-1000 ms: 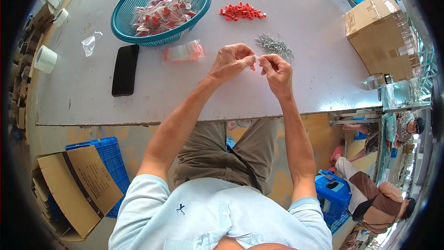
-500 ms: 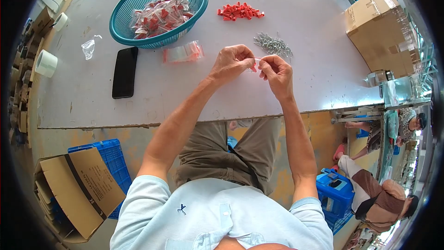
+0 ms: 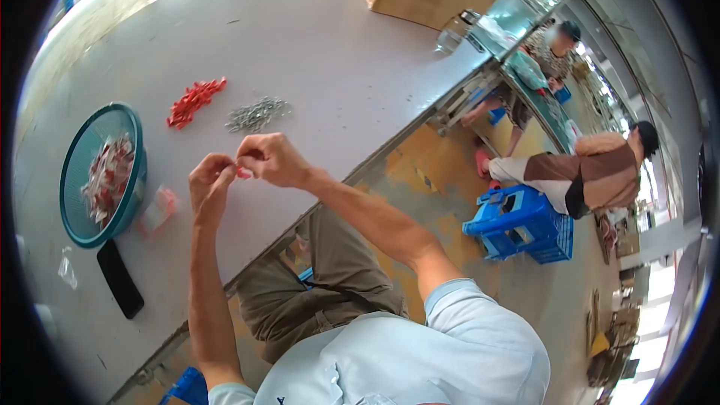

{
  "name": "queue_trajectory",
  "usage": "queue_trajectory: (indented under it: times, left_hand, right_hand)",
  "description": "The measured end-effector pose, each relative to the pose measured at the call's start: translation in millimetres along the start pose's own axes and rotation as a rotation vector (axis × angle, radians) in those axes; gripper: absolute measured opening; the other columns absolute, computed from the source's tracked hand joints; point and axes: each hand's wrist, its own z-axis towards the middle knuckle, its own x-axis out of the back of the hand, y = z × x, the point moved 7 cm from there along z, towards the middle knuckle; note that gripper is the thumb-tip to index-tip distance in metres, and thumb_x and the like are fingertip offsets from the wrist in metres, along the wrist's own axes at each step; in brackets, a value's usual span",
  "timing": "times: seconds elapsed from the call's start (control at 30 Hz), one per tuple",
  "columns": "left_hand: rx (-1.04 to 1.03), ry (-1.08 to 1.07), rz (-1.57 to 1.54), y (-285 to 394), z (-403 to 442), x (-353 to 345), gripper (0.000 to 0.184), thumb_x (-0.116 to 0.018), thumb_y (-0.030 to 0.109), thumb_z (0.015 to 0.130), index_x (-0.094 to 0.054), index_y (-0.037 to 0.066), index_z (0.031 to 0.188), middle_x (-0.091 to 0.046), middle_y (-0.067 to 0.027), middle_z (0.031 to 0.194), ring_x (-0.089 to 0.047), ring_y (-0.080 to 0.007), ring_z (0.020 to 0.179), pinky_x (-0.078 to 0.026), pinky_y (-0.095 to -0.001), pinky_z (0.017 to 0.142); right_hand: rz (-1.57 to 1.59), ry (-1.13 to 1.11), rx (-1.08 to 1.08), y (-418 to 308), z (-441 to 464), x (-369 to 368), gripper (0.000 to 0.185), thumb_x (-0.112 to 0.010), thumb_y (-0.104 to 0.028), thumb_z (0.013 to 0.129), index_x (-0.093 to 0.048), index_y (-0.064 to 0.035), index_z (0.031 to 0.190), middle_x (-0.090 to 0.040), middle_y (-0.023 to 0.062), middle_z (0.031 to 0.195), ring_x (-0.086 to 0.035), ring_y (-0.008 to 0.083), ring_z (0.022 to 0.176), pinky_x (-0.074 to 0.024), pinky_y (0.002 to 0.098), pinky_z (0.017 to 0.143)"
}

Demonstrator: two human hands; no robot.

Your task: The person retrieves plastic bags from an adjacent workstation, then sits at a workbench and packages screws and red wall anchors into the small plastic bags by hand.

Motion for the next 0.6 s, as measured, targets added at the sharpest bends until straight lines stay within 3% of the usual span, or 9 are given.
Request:
queue_trajectory:
  times: [0.07,0.17,0.27,0.33,0.4,0.5,0.6]
  left_hand:
    - [-0.035,0.032,0.108,-5,2,5,0.009,-0.064,0.0,0.093,-0.068,-0.001,0.1,-0.07,-0.0053,0.088,-0.068,-0.0111,0.084,-0.052,-0.0245,0.076]
    - [-0.065,0.033,0.178,6,0,1,0.006,-0.065,0.0,0.094,-0.068,-0.001,0.1,-0.07,-0.0045,0.089,-0.068,-0.0106,0.083,-0.051,-0.0239,0.077]
    - [-0.023,0.049,0.09,9,-3,-8,0.007,-0.067,0.001,0.096,-0.068,0.001,0.103,-0.067,-0.0009,0.091,-0.059,-0.0067,0.082,-0.047,-0.0237,0.073]
    - [-0.021,0.024,0.072,12,-3,-10,0.007,-0.068,0.001,0.096,-0.068,0.001,0.103,-0.067,-0.0008,0.091,-0.06,-0.0068,0.082,-0.047,-0.0236,0.074]
    - [-0.009,-0.012,0.058,12,-3,-12,0.006,-0.068,0.001,0.096,-0.068,0.001,0.103,-0.067,-0.0008,0.091,-0.06,-0.0068,0.082,-0.047,-0.0235,0.074]
    - [-0.042,-0.021,0.104,10,-2,-9,0.007,-0.069,-0.001,0.096,-0.067,-0.002,0.102,-0.069,-0.0048,0.091,-0.069,-0.0116,0.084,-0.053,-0.0255,0.078]
    - [-0.018,-0.016,0.123,4,-2,-6,0.008,-0.071,0.001,0.096,-0.067,-0.001,0.102,-0.069,-0.0043,0.091,-0.067,-0.0107,0.083,-0.053,-0.025,0.077]
  right_hand:
    - [-0.179,0.031,0.188,-16,-4,-2,0.005,-0.069,-0.003,0.094,-0.07,0.0016,0.094,-0.072,0.0102,0.082,-0.067,0.0158,0.071,-0.0546,0.0326,0.064]
    - [-0.306,0.098,0.28,-22,-9,-2,0.003,-0.068,-0.002,0.093,-0.069,0.0012,0.093,-0.071,0.0124,0.082,-0.069,0.0202,0.073,-0.0544,0.0351,0.065]
    - [-0.247,0.111,0.216,-18,-9,3,0.004,-0.068,-0.002,0.094,-0.07,0.0012,0.093,-0.071,0.0123,0.082,-0.069,0.02,0.073,-0.0547,0.0346,0.065]
    - [-0.213,0.132,0.193,-21,-9,8,0.004,-0.068,-0.002,0.094,-0.07,0.0014,0.094,-0.072,0.012,0.082,-0.069,0.0185,0.072,-0.0548,0.0341,0.064]
    - [-0.111,0.015,0.06,-14,-11,6,0.006,-0.067,-0.002,0.094,-0.071,0.0017,0.095,-0.073,0.011,0.081,-0.068,0.0148,0.07,-0.0549,0.0331,0.063]
    - [0.03,-0.026,-0.038,-9,-15,6,0.007,-0.067,-0.003,0.094,-0.072,0.002,0.096,-0.073,0.0095,0.079,-0.067,0.0119,0.068,-0.0544,0.0315,0.062]
    - [-0.085,-0.007,0.031,-11,-16,8,0.007,-0.067,-0.003,0.094,-0.071,0.0022,0.096,-0.073,0.0089,0.079,-0.067,0.0125,0.068,-0.0541,0.0309,0.061]
